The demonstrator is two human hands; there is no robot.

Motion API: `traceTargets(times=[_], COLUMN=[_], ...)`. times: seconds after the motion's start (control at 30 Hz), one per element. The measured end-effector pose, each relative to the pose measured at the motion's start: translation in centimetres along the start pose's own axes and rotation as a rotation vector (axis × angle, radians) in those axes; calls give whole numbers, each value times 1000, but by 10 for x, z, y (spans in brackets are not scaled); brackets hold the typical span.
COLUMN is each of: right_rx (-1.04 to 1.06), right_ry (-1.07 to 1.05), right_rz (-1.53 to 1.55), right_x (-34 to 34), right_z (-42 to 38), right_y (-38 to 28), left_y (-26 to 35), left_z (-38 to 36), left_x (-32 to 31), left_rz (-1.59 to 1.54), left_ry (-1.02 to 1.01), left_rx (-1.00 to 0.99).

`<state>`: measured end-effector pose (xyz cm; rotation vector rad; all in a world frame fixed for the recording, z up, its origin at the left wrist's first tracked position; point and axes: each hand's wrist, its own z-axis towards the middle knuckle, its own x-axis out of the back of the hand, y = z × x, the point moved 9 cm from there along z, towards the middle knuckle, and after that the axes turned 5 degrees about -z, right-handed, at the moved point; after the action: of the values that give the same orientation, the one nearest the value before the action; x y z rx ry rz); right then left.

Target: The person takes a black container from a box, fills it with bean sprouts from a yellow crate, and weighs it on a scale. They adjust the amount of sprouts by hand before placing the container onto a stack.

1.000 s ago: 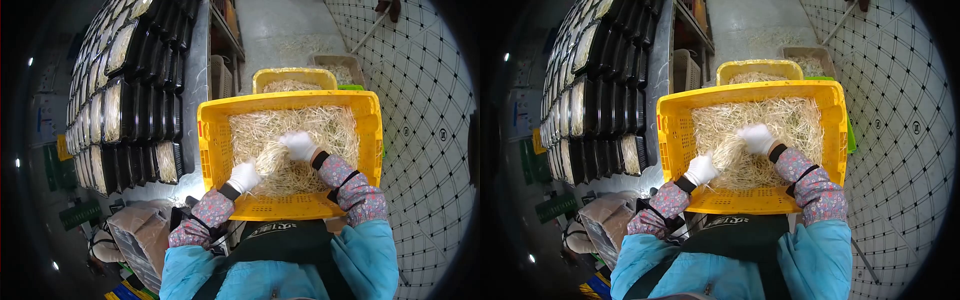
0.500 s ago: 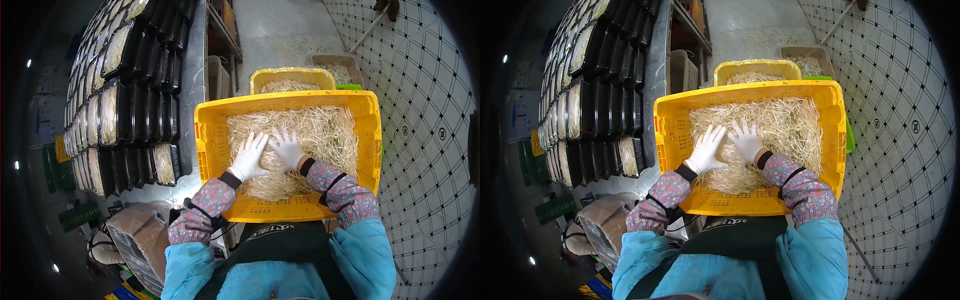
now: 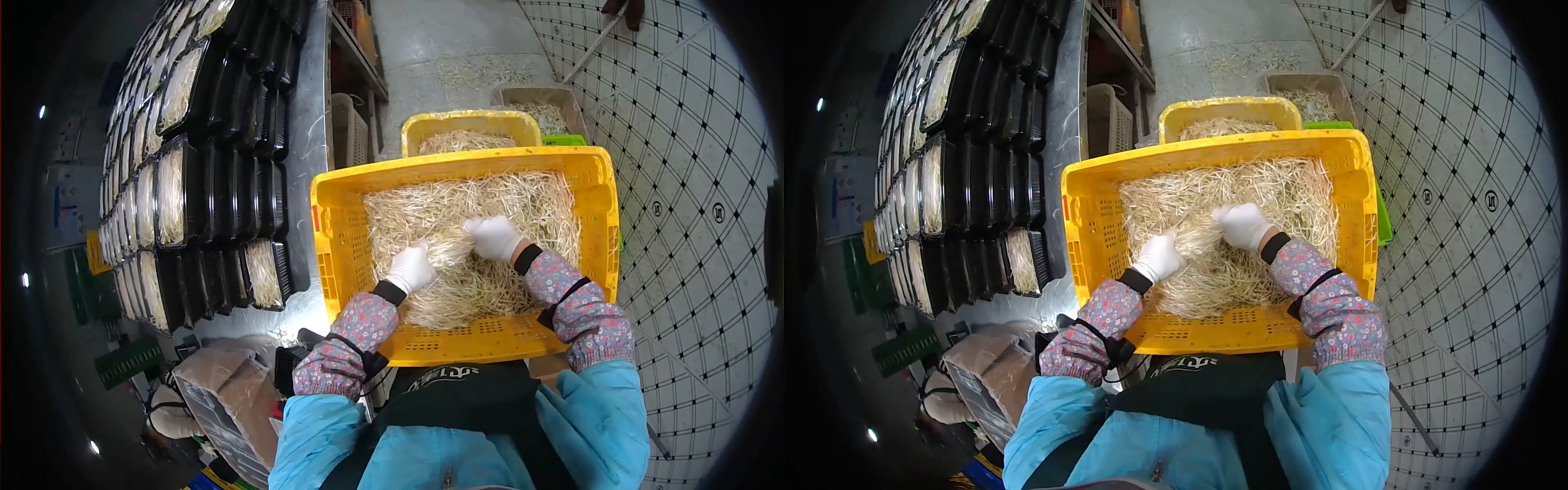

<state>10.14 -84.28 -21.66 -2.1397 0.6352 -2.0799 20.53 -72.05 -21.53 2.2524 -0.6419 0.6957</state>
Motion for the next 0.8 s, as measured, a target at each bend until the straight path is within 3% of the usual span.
traceTargets(times=[0.03,0.17,0.2,0.23,0.33,0.37,0.4,0.47,0.5,0.6,0.63,0.73,0.8], right_rx=[90,107,113,49,-242,-384,-386,-290,-286,-138,-108,-113,-101], right_ry=[81,39,39,44,158,-27,-34,-82,-202,-468,-592,-533,-550], right_rz=[56,-42,-45,-55,118,100,104,97,150,142,54,89,76], right_x=[11,43,47,51,101,106,100,86,68,-17,-33,-32,-8], right_z=[2,16,19,21,18,22,26,43,50,52,43,54,70], right_y=[-2,0,6,26,81,85,73,38,19,-25,-31,-22,-22], left_y=[7,16,18,17,-27,-33,-34,-16,-12,-6,-15,-28,-41], left_z=[-7,-25,-29,-37,-58,-62,-63,-58,-51,-48,-44,-58,-73], left_x=[6,22,26,29,21,16,10,2,-8,-16,-26,-7,20], left_rz=[2,-19,-10,-1,84,99,98,212,221,210,133,39,-293], left_ry=[14,80,141,201,260,210,203,229,86,154,39,86,227], left_rx=[-14,-64,-160,-254,-267,-237,-233,-332,-254,-206,-142,-158,-179])
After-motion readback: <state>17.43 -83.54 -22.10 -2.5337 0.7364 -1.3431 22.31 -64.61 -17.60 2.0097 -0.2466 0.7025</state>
